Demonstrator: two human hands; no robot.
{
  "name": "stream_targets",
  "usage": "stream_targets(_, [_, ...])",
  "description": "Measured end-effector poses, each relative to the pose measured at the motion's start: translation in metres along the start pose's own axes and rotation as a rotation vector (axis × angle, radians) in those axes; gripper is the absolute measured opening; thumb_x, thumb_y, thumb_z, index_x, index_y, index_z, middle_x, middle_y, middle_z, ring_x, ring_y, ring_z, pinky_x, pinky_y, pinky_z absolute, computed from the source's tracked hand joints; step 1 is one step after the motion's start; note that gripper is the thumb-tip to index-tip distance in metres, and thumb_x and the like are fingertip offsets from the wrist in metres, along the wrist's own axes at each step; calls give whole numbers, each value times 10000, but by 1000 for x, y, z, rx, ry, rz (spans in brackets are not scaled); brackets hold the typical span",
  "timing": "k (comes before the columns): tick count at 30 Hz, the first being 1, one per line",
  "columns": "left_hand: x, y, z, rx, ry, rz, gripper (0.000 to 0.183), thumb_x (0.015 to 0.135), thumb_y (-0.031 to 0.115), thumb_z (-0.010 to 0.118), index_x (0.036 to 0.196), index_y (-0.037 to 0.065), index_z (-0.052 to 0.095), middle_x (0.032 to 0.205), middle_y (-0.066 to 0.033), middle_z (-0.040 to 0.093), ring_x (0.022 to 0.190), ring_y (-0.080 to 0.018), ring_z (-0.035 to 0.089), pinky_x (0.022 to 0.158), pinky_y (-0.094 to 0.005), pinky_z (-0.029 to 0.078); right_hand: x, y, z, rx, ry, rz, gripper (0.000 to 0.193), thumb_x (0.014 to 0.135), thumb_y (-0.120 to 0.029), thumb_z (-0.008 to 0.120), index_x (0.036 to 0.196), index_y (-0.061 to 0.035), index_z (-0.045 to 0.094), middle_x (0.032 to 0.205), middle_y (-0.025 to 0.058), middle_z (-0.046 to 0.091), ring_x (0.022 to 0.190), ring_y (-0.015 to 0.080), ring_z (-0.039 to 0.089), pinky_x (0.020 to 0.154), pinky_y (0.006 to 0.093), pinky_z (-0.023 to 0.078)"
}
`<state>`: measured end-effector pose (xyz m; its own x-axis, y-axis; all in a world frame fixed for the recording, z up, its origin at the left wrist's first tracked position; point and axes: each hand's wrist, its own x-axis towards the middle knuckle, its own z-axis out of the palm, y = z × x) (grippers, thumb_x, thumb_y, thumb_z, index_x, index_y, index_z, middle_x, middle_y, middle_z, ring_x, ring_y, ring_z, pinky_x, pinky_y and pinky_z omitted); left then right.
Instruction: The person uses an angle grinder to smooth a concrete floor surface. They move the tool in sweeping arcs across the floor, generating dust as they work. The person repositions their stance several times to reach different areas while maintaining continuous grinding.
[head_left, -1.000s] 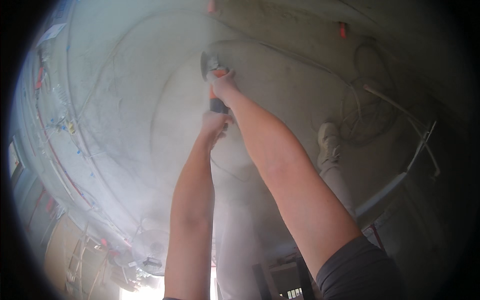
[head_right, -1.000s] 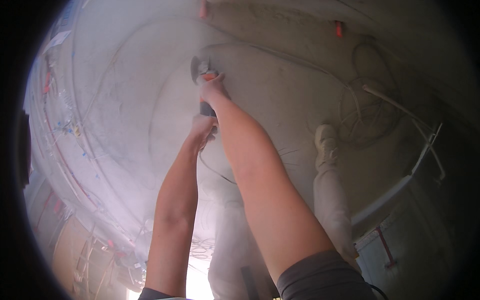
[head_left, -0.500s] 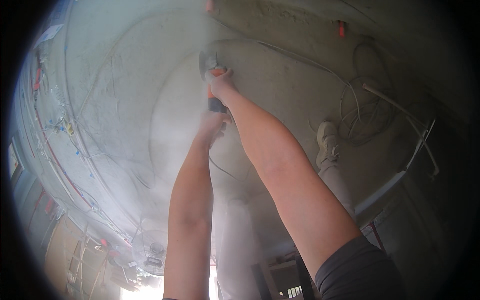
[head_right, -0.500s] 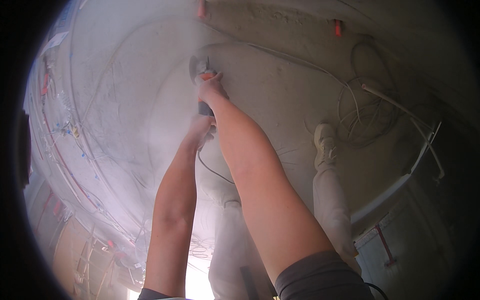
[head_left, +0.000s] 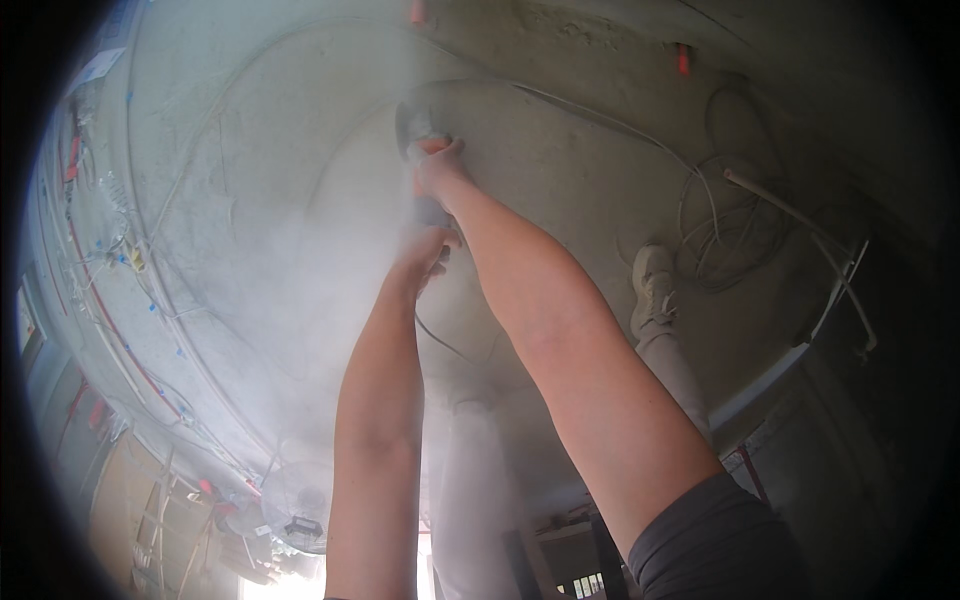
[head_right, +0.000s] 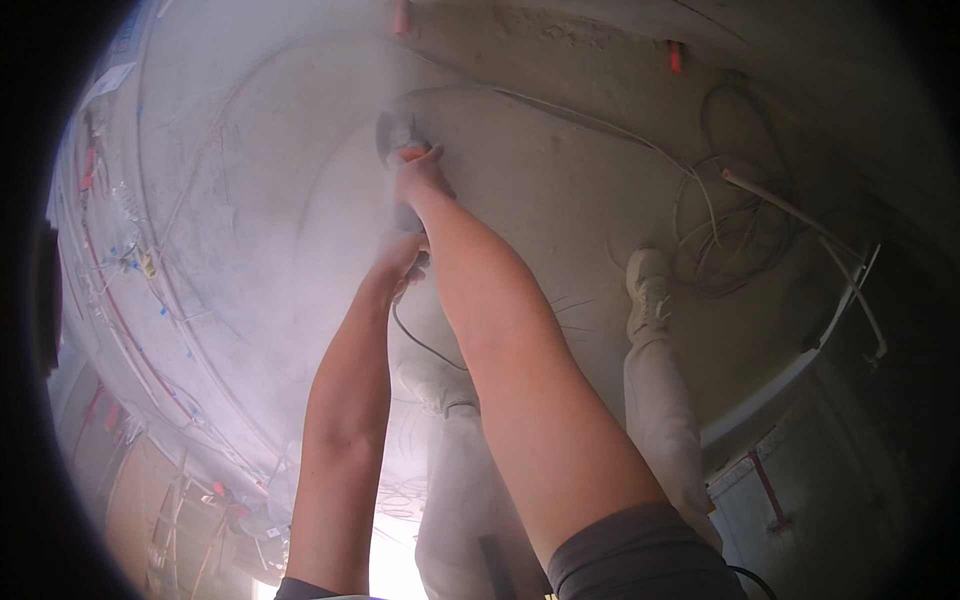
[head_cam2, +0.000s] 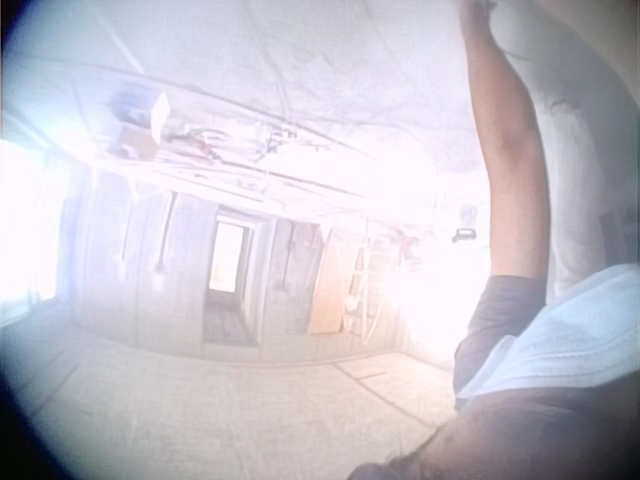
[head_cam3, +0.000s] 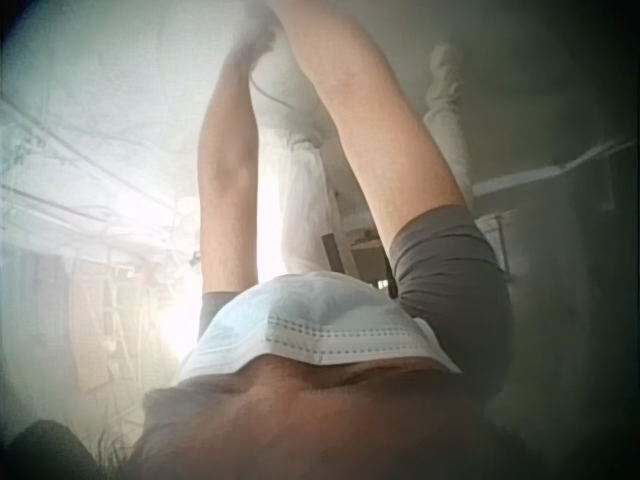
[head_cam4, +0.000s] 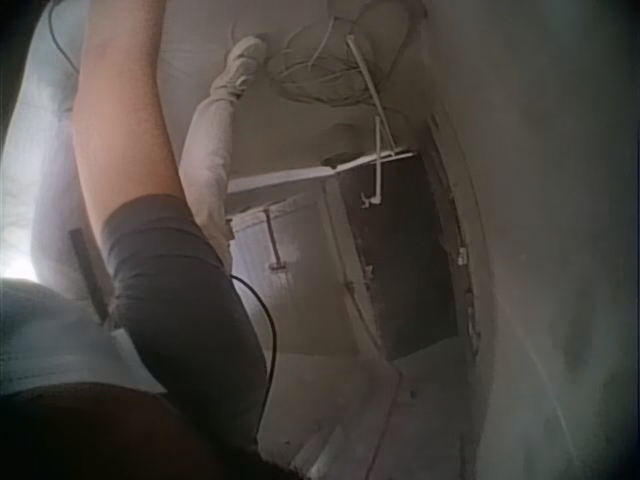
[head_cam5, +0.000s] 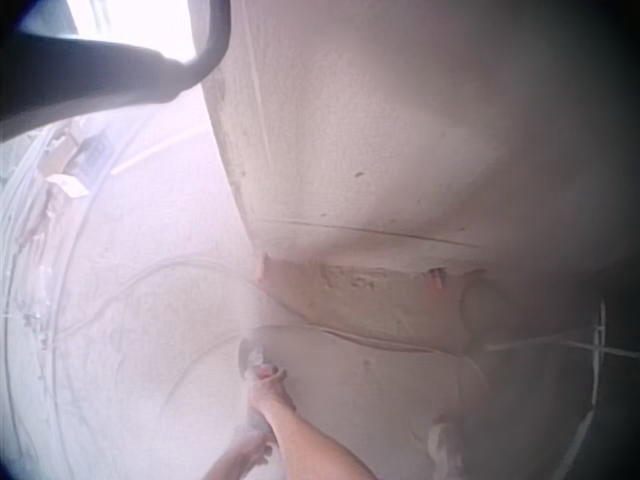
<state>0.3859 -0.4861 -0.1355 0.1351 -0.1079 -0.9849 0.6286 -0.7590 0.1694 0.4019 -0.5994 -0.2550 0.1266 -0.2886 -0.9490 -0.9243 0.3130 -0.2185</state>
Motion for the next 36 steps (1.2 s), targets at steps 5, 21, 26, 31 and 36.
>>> stream_targets(5, [4,-8,-3,-114,-82,100,239,766,130,775,943,105,617,770,-10,559,594,-135,497,521,-318,386,-10,-6,-5,34,24,-31,1247,944,-478,770,1735,-48,-93,1514,206,606,1326,346,645,1163,492,475])
stream_targets(21, [80,-76,-11,-76,-5,106,206,995,296,660,1061,105,700,892,-62,660,738,-246,620,644,-403,491,88,30,47,221,165,-183,832,1045,-363,680,1620,20,217,1199,193,700,837,291,747,745,504,626])
stream_targets(26, [56,-52,-6,-64,-41,104,173,920,273,698,1004,121,696,947,-58,644,752,-215,598,631,-371,465,89,37,41,386,158,-191,471,1113,-319,593,1462,-91,372,1020,137,695,679,225,660,605,416,574])
stream_targets(31, [25,-20,-1,-35,-46,76,144,928,205,702,996,117,611,770,-25,555,575,-148,495,480,-311,363,60,19,26,543,3,-188,532,1109,-364,582,1503,-96,346,986,119,669,726,242,645,651,411,555])
stream_targets(36, [30,-23,1,-68,-47,86,158,890,212,734,941,121,615,747,-19,542,569,-141,476,475,-313,350,29,6,8,295,53,-200,669,1079,-473,585,1559,-88,322,1137,150,688,927,308,672,811,441,551])
